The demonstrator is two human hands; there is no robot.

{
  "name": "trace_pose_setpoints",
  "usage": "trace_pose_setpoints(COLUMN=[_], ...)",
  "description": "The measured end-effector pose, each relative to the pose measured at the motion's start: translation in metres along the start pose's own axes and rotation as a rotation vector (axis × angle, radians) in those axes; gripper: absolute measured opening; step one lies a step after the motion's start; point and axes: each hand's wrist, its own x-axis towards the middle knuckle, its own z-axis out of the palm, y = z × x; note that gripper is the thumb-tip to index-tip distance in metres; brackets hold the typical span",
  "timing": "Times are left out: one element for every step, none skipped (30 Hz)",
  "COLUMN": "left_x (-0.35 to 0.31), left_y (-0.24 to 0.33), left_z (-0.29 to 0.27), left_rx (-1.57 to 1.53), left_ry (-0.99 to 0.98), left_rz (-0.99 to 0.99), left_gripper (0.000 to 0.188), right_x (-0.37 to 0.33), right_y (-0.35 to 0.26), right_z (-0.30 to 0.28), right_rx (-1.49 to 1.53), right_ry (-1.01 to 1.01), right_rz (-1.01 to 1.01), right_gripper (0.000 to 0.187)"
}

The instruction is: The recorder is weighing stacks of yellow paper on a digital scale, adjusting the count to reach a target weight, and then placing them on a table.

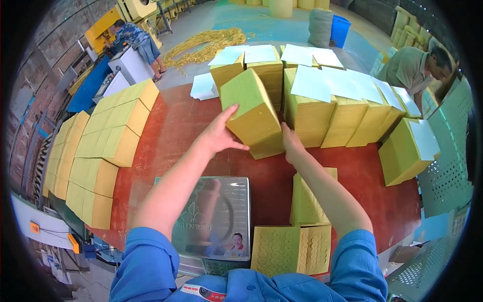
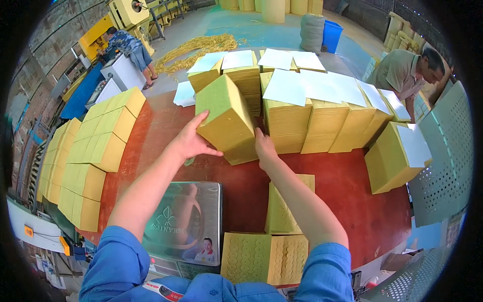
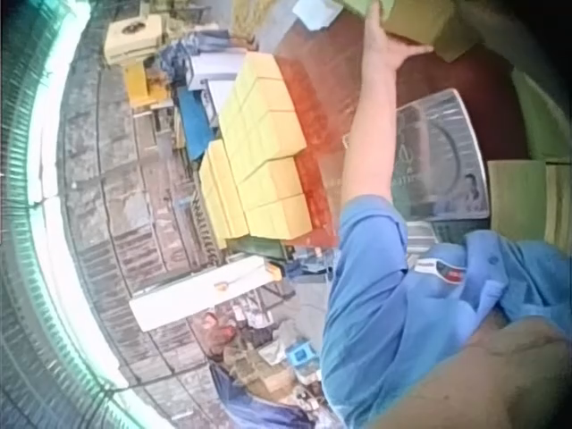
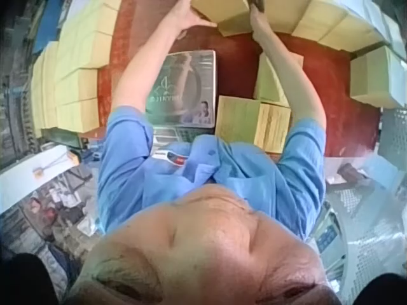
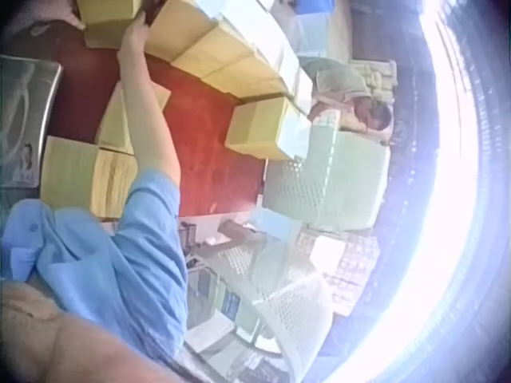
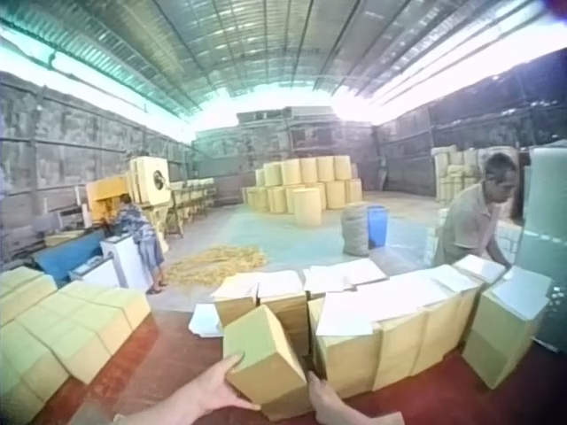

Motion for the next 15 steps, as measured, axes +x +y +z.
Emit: trace_pose_setpoints(left_x=[0.005, 0.009, 0.014, 0.017, 0.023, 0.023, 0.024, 0.022, 0.029, 0.035, 0.051, 0.059, 0.067, 0.063, 0.059], left_y=[-0.003, -0.005, -0.005, -0.005, -0.007, -0.007, -0.003, -0.002, -0.007, -0.011, -0.016, -0.019, -0.020, -0.017, -0.015], left_z=[0.007, 0.013, 0.016, 0.018, 0.028, 0.029, 0.029, 0.029, 0.037, 0.045, 0.046, 0.043, 0.043, 0.051, 0.057], left_rx=[0.038, 0.034, 0.061, 0.087, 0.120, 0.110, 0.141, 0.167, 0.158, 0.142, 0.146, 0.171, 0.220, 0.258, 0.241], left_ry=[0.016, 0.016, 0.043, 0.072, 0.075, 0.093, 0.139, 0.190, 0.196, 0.178, 0.137, 0.165, 0.094, 0.057, 0.030], left_rz=[0.017, 0.013, 0.018, 0.026, 0.028, 0.039, 0.024, 0.009, 0.020, 0.005, 0.006, 0.018, 0.040, 0.051, 0.054], left_gripper=[0.077, 0.077, 0.078, 0.078, 0.080, 0.080, 0.081, 0.081, 0.083, 0.083, 0.085, 0.088, 0.090, 0.092, 0.094], right_x=[-0.009, -0.021, -0.026, -0.030, -0.035, -0.042, -0.049, -0.052, -0.033, -0.029, -0.007, -0.018, -0.018, -0.017, -0.018], right_y=[-0.002, -0.002, 0.001, 0.005, 0.003, -0.003, -0.011, -0.015, -0.002, -0.002, 0.014, 0.009, 0.006, 0.010, 0.011], right_z=[-0.009, -0.020, -0.030, -0.040, -0.052, -0.051, -0.048, -0.043, -0.049, -0.050, -0.052, -0.038, -0.042, -0.044, -0.050], right_rx=[-0.057, -0.113, -0.117, -0.303, -0.493, -0.501, -0.634, -0.767, -0.732, -0.598, -0.343, -0.187, -0.260, -0.152, -0.150], right_ry=[-0.008, -0.013, -0.016, -0.075, -0.125, -0.147, -0.167, -0.192, -0.181, -0.235, -0.343, -0.325, -0.333, -0.325, -0.324], right_rz=[-0.075, -0.151, -0.150, -0.239, -0.332, -0.337, -0.364, -0.395, -0.436, -0.302, -0.367, -0.312, -0.304, -0.275, -0.319], right_gripper=[0.068, 0.064, 0.064, 0.059, 0.053, 0.053, 0.046, 0.039, 0.033, 0.029, 0.025, 0.018, 0.014, 0.010, 0.017])
